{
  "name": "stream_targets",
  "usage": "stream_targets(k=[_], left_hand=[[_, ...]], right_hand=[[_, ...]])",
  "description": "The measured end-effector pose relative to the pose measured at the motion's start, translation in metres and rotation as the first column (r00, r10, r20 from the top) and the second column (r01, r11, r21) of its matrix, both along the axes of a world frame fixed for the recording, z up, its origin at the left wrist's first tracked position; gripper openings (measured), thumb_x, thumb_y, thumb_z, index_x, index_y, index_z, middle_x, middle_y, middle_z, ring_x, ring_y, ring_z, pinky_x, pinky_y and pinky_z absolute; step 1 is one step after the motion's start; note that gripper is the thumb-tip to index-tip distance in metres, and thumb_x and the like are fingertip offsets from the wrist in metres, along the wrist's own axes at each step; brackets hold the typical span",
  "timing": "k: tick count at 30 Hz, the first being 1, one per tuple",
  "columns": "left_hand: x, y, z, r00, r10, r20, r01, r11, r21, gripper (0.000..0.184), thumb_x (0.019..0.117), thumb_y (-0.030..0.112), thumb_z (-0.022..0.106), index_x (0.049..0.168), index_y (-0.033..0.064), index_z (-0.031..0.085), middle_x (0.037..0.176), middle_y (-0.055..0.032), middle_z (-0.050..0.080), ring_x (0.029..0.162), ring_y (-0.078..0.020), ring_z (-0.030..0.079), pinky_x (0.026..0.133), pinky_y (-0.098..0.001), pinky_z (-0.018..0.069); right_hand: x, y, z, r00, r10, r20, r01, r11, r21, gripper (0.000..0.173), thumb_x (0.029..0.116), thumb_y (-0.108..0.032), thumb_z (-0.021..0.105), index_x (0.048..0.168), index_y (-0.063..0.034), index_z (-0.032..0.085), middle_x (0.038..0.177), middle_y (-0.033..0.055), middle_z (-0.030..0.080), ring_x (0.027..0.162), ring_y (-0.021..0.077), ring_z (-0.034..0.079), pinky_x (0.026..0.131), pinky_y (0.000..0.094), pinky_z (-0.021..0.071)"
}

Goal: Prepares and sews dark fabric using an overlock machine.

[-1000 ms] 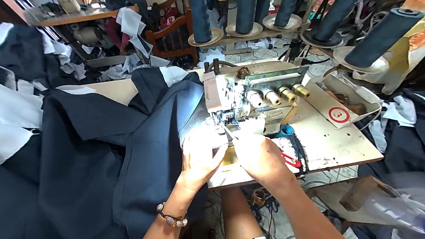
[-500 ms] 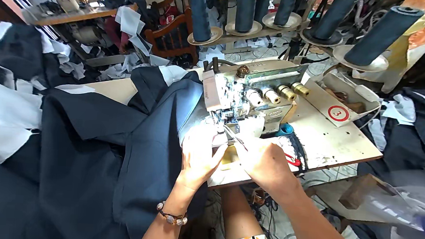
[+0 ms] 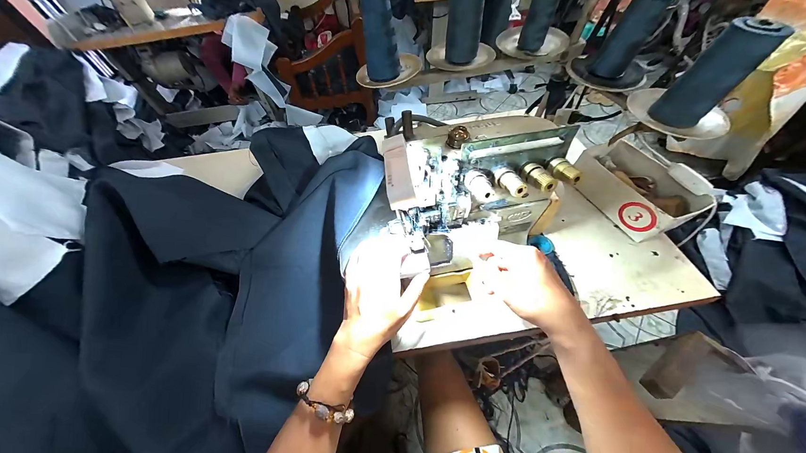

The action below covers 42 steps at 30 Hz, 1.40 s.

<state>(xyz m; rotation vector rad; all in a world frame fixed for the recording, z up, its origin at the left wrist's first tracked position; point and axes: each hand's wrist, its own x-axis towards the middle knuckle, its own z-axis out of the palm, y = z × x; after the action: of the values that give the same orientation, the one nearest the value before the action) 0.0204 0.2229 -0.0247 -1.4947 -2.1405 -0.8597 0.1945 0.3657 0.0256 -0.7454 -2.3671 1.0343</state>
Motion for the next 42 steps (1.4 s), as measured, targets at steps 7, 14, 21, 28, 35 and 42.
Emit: stream_targets(k=[7, 14, 21, 28, 35, 42], left_hand=[[-0.001, 0.001, 0.0, 1.0, 0.003, 0.008, -0.003, 1.0, -0.01, 0.048, 0.0939, 0.045, 0.06, 0.121, 0.0068, 0.07, 0.118, -0.0105, 0.072, 0.117, -0.031, 0.065, 0.104, -0.0549, 0.046], [0.0, 0.0, -0.002, 1.0, 0.005, 0.004, -0.005, 1.0, -0.001, 0.048, 0.0943, 0.045, 0.06, 0.121, 0.0063, 0.07, 0.119, -0.0116, 0.072, 0.117, -0.032, 0.065, 0.104, -0.0563, 0.0457], [0.0, 0.0, -0.002, 1.0, 0.003, 0.003, -0.003, 1.0, -0.01, 0.048, 0.0936, 0.045, 0.06, 0.121, 0.006, 0.07, 0.119, -0.0113, 0.072, 0.117, -0.0319, 0.065, 0.105, -0.0559, 0.0454], [0.0, 0.001, -0.001, 1.0, 0.017, -0.002, -0.018, 0.999, -0.028, 0.049, 0.0931, 0.046, 0.06, 0.122, 0.0066, 0.07, 0.12, -0.0117, 0.072, 0.117, -0.0324, 0.065, 0.105, -0.0561, 0.0452], [-0.001, 0.001, -0.002, 1.0, 0.019, -0.014, -0.019, 1.0, -0.01, 0.047, 0.0926, 0.044, 0.061, 0.12, 0.0071, 0.07, 0.117, -0.0097, 0.072, 0.114, -0.0305, 0.066, 0.104, -0.0539, 0.046], [-0.001, 0.001, -0.001, 1.0, 0.009, -0.009, -0.009, 1.0, -0.008, 0.045, 0.092, 0.042, 0.064, 0.119, 0.007, 0.07, 0.115, -0.0103, 0.072, 0.113, -0.0301, 0.067, 0.104, -0.0549, 0.0461]], right_hand=[[-0.016, 0.017, 0.003, 0.994, 0.044, -0.103, -0.097, 0.797, -0.596, 0.018, 0.1022, -0.003, 0.055, 0.087, -0.0053, 0.064, 0.053, -0.003, 0.052, 0.039, -0.0005, 0.039, 0.037, 0.0133, 0.0308], [-0.013, 0.022, 0.002, 0.988, 0.033, -0.153, -0.114, 0.82, -0.561, 0.013, 0.1012, -0.004, 0.057, 0.092, -0.005, 0.066, 0.053, -0.003, 0.05, 0.039, 0.0001, 0.038, 0.037, 0.0142, 0.0312], [-0.024, 0.027, 0.006, 0.985, 0.128, -0.12, -0.174, 0.78, -0.601, 0.019, 0.1031, -0.005, 0.054, 0.086, -0.0064, 0.062, 0.052, -0.0039, 0.049, 0.037, -0.0016, 0.035, 0.036, 0.0122, 0.0279], [-0.035, 0.048, -0.003, 0.948, 0.272, -0.164, -0.311, 0.69, -0.653, 0.017, 0.1029, -0.014, 0.055, 0.094, -0.0098, 0.069, 0.054, -0.0074, 0.047, 0.038, -0.0032, 0.036, 0.037, 0.0112, 0.0309], [-0.038, 0.051, -0.005, 0.938, 0.294, -0.182, -0.337, 0.658, -0.673, 0.022, 0.102, -0.015, 0.054, 0.085, -0.011, 0.067, 0.053, -0.008, 0.046, 0.039, -0.0034, 0.037, 0.037, 0.0114, 0.0313], [-0.038, 0.051, -0.007, 0.931, 0.289, -0.22, -0.359, 0.639, -0.68, 0.019, 0.0999, -0.012, 0.054, 0.088, -0.0103, 0.069, 0.052, -0.009, 0.045, 0.039, -0.0034, 0.037, 0.038, 0.0117, 0.0322]])
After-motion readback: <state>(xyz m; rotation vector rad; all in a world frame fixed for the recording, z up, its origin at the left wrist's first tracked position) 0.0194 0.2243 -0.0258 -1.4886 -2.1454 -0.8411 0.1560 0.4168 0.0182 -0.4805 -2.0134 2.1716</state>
